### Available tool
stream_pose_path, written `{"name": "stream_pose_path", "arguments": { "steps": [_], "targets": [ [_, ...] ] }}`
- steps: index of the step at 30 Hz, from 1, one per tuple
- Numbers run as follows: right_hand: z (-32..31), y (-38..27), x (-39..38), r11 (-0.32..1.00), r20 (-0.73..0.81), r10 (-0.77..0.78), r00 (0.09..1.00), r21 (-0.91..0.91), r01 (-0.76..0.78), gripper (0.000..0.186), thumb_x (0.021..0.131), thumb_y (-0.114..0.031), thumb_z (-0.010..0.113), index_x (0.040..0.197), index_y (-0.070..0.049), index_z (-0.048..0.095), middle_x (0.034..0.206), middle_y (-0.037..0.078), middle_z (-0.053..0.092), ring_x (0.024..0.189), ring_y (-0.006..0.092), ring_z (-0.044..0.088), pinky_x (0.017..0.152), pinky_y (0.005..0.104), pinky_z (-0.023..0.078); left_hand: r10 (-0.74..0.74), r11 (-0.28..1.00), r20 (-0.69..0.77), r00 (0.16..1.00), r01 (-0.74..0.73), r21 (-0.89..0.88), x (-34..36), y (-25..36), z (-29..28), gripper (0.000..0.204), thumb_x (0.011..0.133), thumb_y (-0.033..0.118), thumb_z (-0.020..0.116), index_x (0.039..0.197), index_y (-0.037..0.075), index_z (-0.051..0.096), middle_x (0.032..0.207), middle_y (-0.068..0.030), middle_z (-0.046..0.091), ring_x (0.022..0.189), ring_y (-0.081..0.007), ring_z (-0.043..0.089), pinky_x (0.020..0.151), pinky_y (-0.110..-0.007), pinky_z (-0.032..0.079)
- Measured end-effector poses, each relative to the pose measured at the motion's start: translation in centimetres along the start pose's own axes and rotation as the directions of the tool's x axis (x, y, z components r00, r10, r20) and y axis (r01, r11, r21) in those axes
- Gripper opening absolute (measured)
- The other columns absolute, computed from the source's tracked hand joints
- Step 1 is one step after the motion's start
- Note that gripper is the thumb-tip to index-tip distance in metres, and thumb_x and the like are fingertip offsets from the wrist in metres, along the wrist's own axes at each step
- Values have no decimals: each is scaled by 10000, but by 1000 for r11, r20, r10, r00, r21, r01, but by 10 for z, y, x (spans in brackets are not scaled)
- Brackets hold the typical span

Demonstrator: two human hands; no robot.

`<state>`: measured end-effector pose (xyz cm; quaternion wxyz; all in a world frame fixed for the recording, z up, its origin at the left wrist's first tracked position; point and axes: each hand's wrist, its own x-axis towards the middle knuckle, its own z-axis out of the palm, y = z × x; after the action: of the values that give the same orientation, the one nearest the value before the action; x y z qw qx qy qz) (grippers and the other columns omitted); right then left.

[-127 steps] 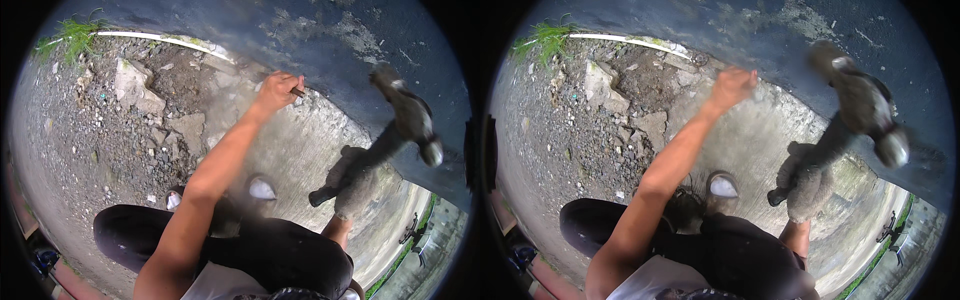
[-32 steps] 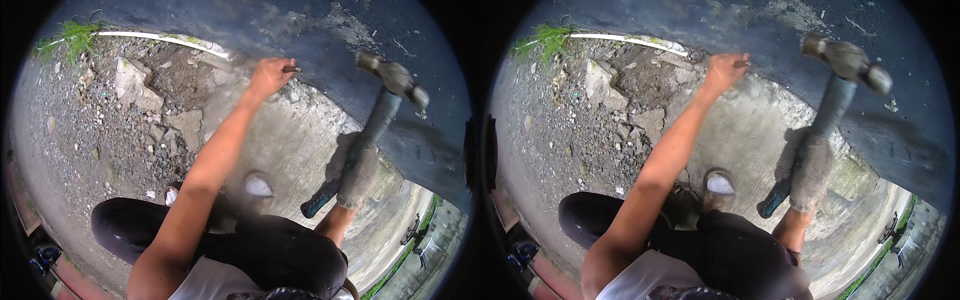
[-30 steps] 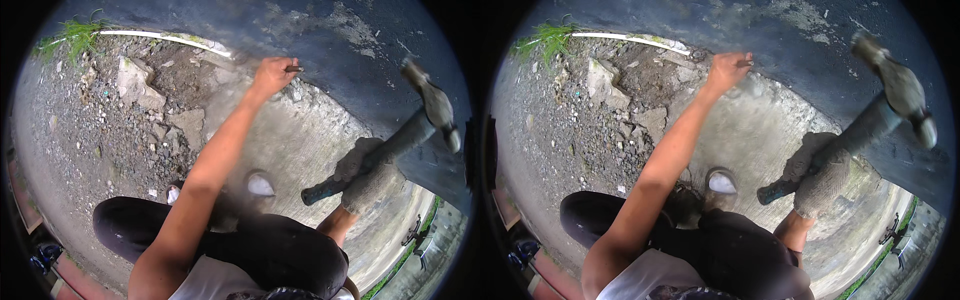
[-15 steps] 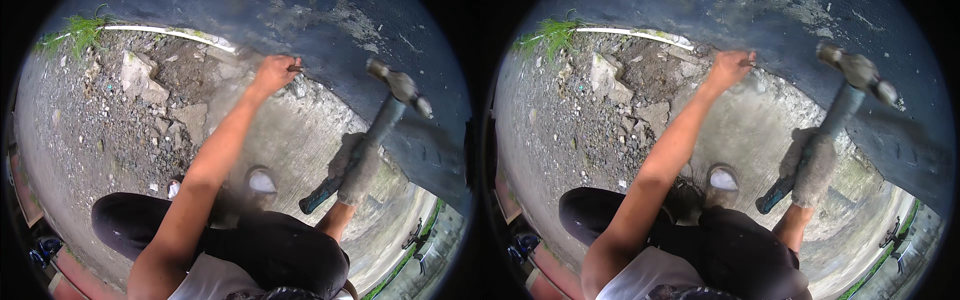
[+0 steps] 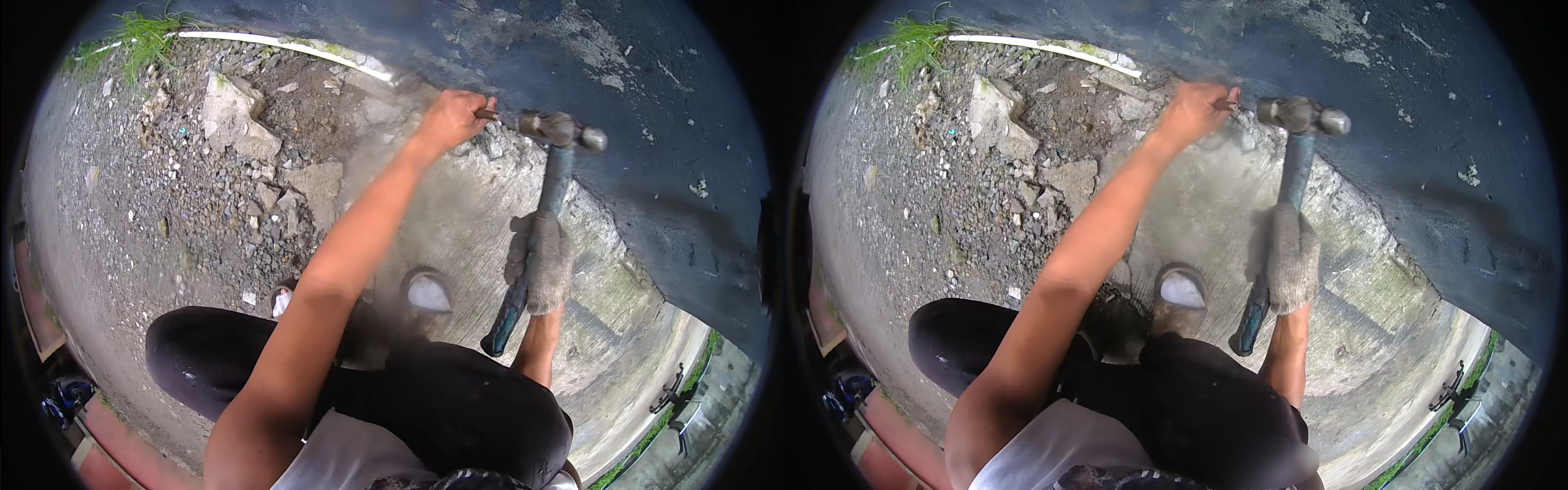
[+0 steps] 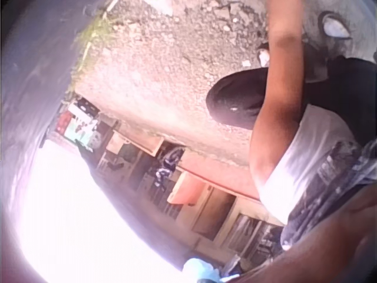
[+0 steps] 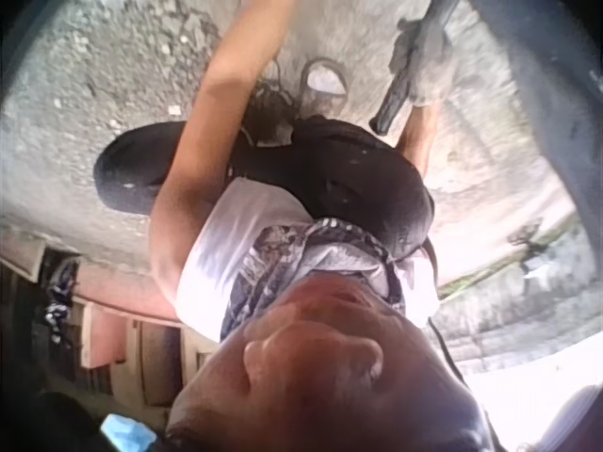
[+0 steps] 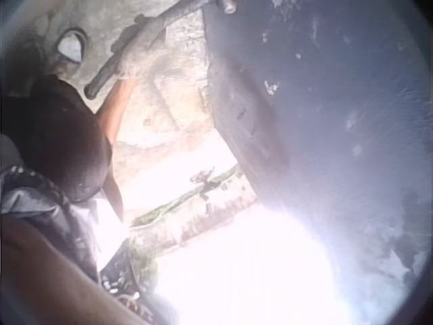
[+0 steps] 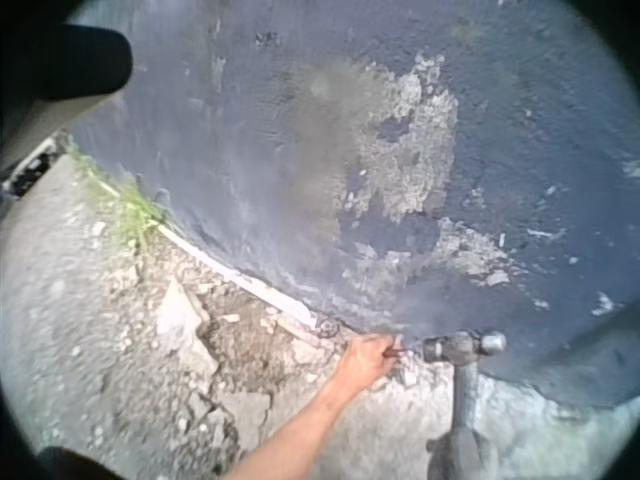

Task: The person uses a hammer to strike a metal pin into the concrete base of a machinery component, clearing debris from the area by hand between strikes.

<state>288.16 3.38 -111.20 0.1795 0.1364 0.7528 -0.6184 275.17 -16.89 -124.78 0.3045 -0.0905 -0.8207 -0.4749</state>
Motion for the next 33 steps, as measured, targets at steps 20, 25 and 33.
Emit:
{"name": "stream_pose_path", "arguments": {
  "steps": [20,25,33],
  "targets": [
    [-12,-42,-25,964,-156,-176,972,171,202,388,1004,-319,498,869,33,588,533,69,521,389,149,480,366,259,377,-187,982,130,974,183,38,6,6,2,157,844,142,727,807,0,673,713,-155,656,591,-310,628,564,-394,493],
    [0,-13,2,750,-77,-606,792,276,601,352,994,-313,499,872,12,559,535,60,490,391,153,468,372,302,399,-206,978,142,968,205,19,9,15,5,223,873,186,708,762,3,648,684,-154,636,584,-321,624,557,-412,491],
    [-12,19,19,977,29,85,996,195,-89,265,1006,-222,538,1084,24,598,679,39,588,511,119,557,382,266,395,-81,996,28,996,80,49,8,7,6,339,923,229,667,682,1,597,645,-161,599,572,-346,604,562,-444,478]
  ]
}}
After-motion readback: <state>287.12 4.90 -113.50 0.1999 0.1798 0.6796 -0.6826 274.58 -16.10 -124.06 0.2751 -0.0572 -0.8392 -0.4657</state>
